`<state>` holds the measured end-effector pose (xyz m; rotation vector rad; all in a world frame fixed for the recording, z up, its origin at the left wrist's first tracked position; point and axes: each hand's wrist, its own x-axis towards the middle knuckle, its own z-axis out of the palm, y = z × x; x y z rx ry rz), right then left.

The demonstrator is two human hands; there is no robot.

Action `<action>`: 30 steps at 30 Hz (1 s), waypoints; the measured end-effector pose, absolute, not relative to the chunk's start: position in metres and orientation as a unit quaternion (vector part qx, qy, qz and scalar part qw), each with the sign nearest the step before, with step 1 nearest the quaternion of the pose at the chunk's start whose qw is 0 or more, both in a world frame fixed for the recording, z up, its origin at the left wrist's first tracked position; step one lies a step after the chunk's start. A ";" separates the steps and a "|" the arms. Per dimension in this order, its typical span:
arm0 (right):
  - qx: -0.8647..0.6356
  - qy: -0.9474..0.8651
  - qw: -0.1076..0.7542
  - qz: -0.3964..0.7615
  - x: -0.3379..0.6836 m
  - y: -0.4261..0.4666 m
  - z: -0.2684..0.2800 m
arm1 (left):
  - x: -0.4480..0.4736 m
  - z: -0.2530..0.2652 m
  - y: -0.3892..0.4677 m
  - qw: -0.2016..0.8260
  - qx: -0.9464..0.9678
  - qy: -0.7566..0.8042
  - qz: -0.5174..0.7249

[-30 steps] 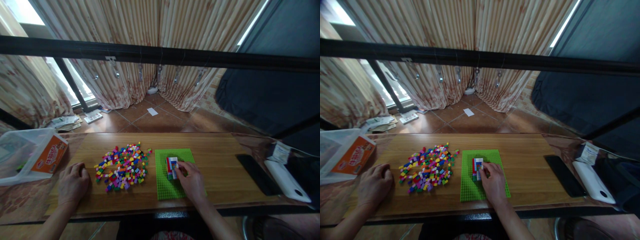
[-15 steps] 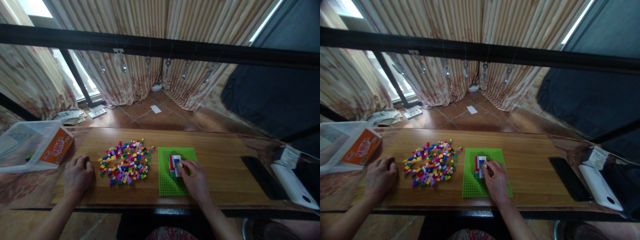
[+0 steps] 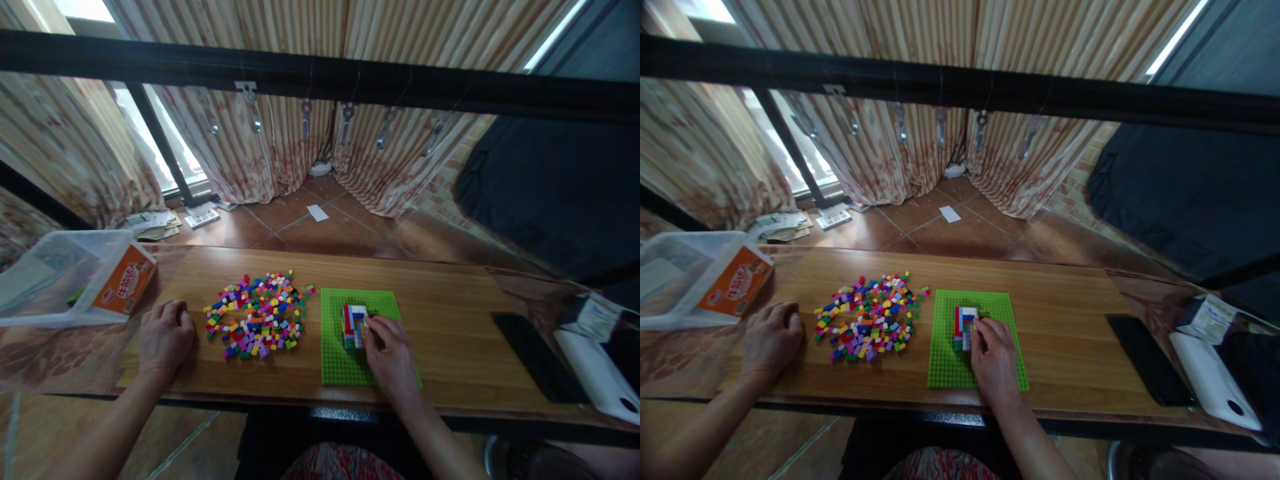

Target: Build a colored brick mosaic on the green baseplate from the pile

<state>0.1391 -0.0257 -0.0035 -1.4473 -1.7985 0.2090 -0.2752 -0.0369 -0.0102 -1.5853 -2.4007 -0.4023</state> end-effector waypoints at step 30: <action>-0.537 -0.734 0.414 0.047 0.137 -0.030 -0.018 | -0.278 -0.014 -0.037 0.111 -0.541 -0.819 -0.156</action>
